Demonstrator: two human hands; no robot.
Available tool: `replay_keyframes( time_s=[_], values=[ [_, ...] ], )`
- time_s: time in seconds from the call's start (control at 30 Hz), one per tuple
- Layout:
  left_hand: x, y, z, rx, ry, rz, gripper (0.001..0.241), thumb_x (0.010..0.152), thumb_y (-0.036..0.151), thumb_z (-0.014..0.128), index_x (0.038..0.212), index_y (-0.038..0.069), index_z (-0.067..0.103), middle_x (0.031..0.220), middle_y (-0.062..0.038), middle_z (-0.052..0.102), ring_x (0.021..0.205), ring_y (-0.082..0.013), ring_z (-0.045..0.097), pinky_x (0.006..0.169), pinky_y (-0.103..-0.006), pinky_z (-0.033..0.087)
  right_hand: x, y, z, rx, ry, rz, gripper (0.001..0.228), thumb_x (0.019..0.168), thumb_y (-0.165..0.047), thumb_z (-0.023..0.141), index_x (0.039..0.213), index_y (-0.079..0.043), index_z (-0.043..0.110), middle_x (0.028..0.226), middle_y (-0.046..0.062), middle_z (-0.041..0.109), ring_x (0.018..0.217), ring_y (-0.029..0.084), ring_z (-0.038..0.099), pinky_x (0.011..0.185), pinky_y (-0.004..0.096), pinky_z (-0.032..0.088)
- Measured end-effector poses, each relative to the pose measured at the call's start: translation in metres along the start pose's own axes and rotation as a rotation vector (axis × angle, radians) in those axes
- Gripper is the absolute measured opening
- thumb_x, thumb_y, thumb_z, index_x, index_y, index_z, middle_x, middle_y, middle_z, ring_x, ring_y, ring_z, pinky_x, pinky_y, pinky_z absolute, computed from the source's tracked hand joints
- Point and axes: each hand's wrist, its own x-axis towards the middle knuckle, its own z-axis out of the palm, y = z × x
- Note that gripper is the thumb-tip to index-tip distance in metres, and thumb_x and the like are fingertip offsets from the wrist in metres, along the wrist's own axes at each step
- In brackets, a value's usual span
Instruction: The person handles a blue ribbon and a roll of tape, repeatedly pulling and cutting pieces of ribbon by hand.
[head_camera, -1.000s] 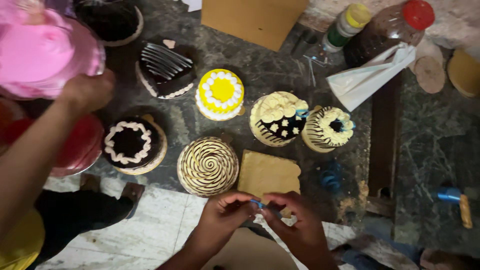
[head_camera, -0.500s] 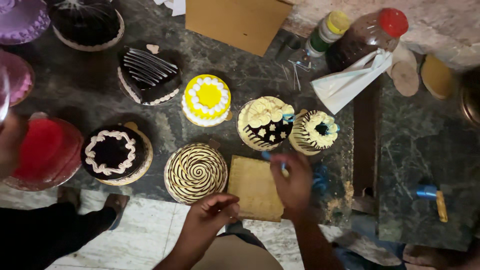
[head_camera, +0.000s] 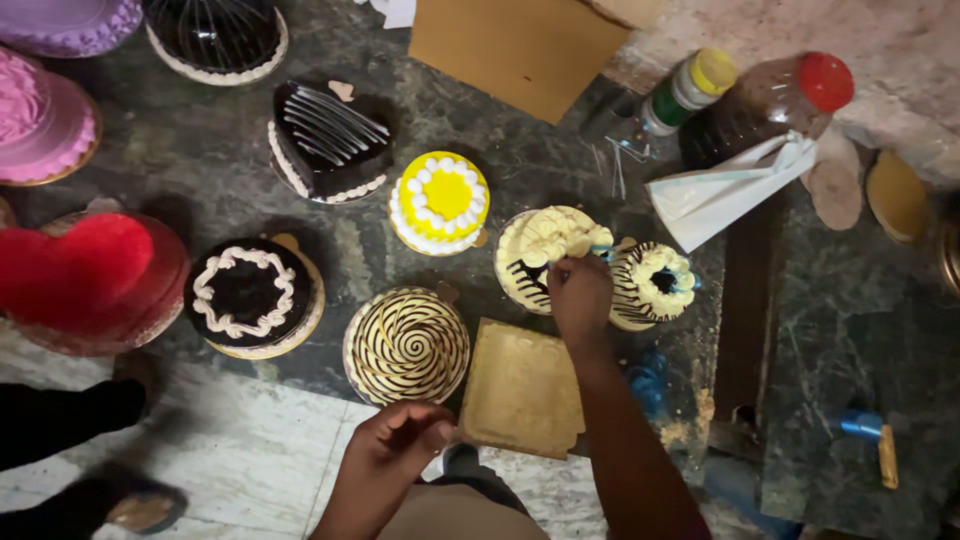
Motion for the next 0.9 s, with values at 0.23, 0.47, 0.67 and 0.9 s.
replay_keyframes(
  time_s=[0.23,0.47,0.67,0.9],
  values=[
    [0.001,0.001,-0.002,-0.088,-0.037,0.083,0.015,0.092,0.009,0.074,0.102,-0.001,0.073,0.089,0.002,0.071,0.082,-0.0041,0.06,0.075,-0.0227,0.05,0.002,-0.015,-0.015,0.075,0.006,0.018,0.021,0.077,-0.025,0.082,0.08,-0.006,0.074,0.082,0.016,0.068,0.082,0.036,0.065,0.076,0.048,0.053],
    [0.003,0.003,0.001,0.074,-0.001,-0.006,0.014,0.09,0.01,0.075,0.101,0.001,0.076,0.081,0.002,0.067,0.069,-0.0052,0.052,0.061,-0.0243,0.044,-0.045,-0.007,-0.095,0.254,0.08,0.156,0.045,0.078,-0.034,0.088,0.102,0.001,0.073,0.094,0.016,0.069,0.085,0.027,0.068,0.075,0.04,0.055],
    [0.011,-0.005,0.005,0.084,-0.064,0.038,0.014,0.092,0.009,0.072,0.103,0.0,0.074,0.089,0.0,0.072,0.083,-0.007,0.063,0.074,-0.0252,0.051,-0.132,0.075,-0.14,0.405,0.048,0.528,0.032,0.088,-0.025,0.078,0.108,0.0,0.075,0.087,0.014,0.071,0.079,0.03,0.066,0.072,0.041,0.054],
    [0.013,-0.011,0.031,0.198,-0.101,0.085,0.016,0.091,0.011,0.073,0.103,0.0,0.074,0.089,-0.003,0.074,0.083,-0.0108,0.066,0.075,-0.0287,0.054,-0.193,0.178,-0.107,-0.017,-0.146,0.482,0.019,0.09,-0.02,0.069,0.101,-0.007,0.078,0.092,0.019,0.072,0.084,0.037,0.069,0.075,0.047,0.054]
  ],
)
